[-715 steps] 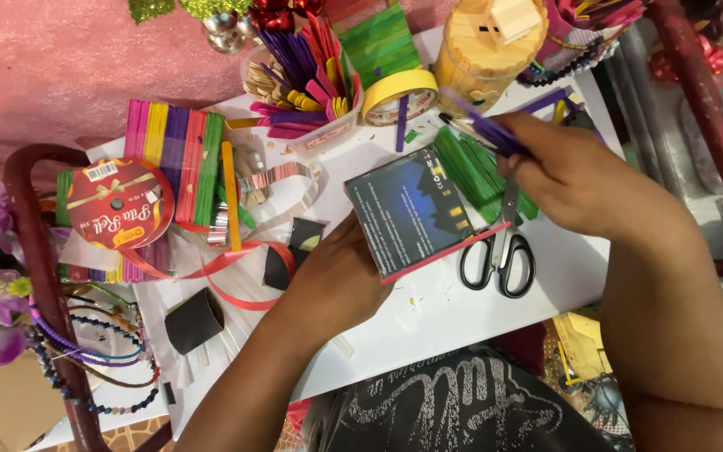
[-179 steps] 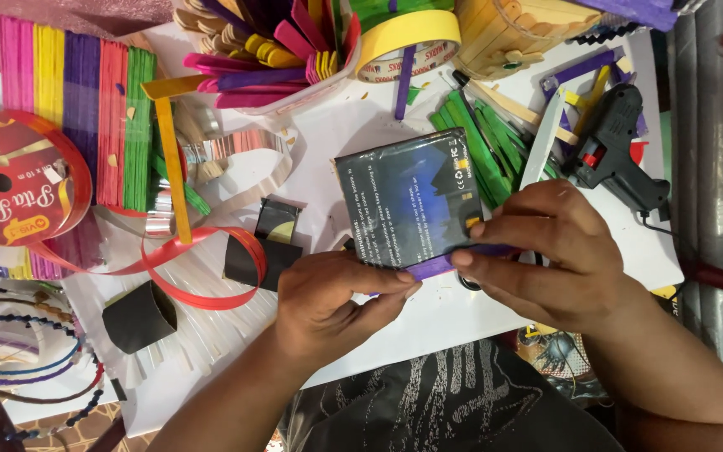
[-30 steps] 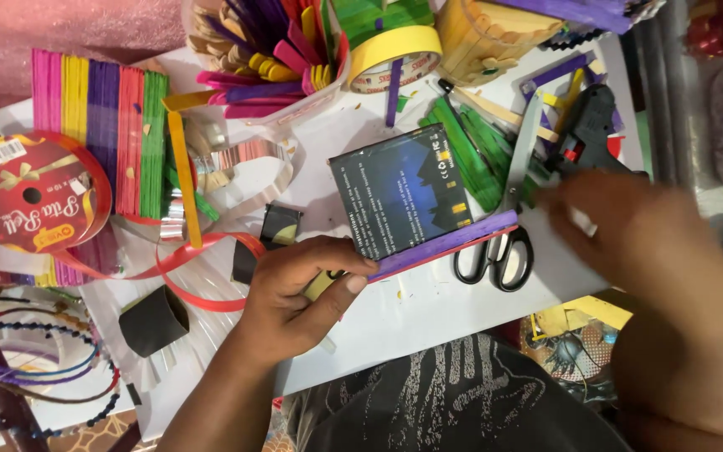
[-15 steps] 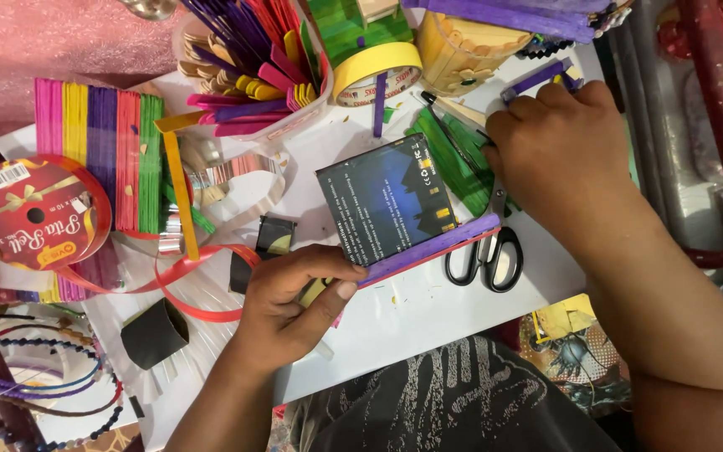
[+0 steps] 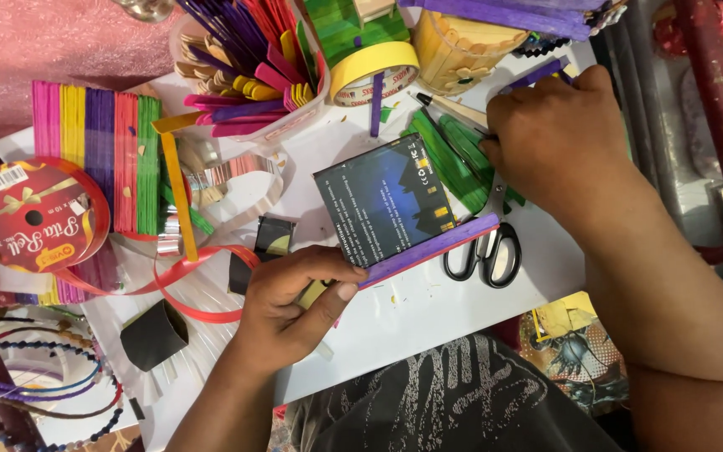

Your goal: Assembling a popsicle stick craft by cutting sticks and gluing them to a base.

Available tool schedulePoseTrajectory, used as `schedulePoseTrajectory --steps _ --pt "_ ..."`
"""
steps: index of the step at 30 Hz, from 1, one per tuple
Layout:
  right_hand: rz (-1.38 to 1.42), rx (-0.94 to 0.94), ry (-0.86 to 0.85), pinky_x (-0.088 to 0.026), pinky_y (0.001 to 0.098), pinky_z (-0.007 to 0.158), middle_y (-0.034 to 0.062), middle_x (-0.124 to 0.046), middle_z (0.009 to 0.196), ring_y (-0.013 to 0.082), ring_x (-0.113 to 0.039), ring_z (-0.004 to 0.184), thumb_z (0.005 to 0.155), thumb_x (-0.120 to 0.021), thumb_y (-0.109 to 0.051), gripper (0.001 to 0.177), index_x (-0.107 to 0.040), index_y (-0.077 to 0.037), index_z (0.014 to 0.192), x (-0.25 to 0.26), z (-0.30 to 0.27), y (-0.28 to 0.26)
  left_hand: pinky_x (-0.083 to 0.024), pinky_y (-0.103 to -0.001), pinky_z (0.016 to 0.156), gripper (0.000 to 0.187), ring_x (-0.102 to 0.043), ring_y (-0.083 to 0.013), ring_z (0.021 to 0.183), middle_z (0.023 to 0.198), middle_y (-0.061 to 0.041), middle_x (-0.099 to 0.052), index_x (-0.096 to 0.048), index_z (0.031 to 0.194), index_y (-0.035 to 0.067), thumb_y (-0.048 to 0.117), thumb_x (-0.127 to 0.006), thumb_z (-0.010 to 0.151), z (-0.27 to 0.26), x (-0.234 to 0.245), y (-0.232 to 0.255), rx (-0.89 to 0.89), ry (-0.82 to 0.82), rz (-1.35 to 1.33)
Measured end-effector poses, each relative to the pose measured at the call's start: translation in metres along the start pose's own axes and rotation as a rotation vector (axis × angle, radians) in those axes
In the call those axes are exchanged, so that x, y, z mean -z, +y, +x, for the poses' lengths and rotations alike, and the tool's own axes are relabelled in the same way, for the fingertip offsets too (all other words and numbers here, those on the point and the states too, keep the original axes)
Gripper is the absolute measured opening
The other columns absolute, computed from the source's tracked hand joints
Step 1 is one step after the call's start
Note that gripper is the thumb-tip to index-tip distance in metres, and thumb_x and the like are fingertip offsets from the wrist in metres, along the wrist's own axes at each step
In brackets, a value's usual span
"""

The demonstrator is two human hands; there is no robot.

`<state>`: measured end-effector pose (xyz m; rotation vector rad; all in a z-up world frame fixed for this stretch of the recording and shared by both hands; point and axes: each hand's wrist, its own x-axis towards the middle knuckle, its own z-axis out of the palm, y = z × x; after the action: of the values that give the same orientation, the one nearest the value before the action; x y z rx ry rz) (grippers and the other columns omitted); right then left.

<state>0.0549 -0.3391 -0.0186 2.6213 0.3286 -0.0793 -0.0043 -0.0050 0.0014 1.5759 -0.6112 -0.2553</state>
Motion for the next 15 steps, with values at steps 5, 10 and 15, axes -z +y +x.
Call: schedulePoseTrajectory --steps 5,10,15 --pt "0.011 0.027 0.061 -0.042 0.0407 0.081 -0.0107 -0.069 0.084 0.0195 -0.07 0.092 0.089 -0.066 -0.052 0.026 -0.069 -0.026 0.09 -0.0051 0.0026 0.0006 -0.053 -0.028 0.07 0.008 -0.066 -0.0146 0.07 0.085 -0.006 -0.07 -0.068 0.104 0.006 0.011 -0.063 0.1 0.0007 -0.0001 0.0003 -0.004 0.009 0.015" --pt "0.042 0.035 0.118 -0.042 0.041 0.079 -0.008 -0.07 0.083 0.0206 -0.07 0.091 0.088 -0.062 -0.046 0.024 -0.07 -0.023 0.087 -0.0041 0.0043 -0.0026 -0.053 -0.027 0.072 0.008 -0.067 -0.0151 0.074 0.09 -0.006 -0.071 -0.068 0.106 0.007 0.01 -0.063 0.1 -0.0005 0.0001 -0.0012 -0.012 0.008 0.017" --pt "0.19 0.02 0.2 -0.045 0.04 0.077 -0.0015 -0.066 0.082 0.0251 -0.069 0.087 0.092 -0.064 -0.044 0.024 -0.065 -0.021 0.086 0.0012 0.0023 -0.0029 -0.057 -0.028 0.077 0.008 -0.071 -0.0167 0.081 0.094 -0.007 -0.074 -0.068 0.105 0.006 0.01 -0.064 0.099 -0.0007 0.0002 -0.0008 -0.02 0.015 0.036"
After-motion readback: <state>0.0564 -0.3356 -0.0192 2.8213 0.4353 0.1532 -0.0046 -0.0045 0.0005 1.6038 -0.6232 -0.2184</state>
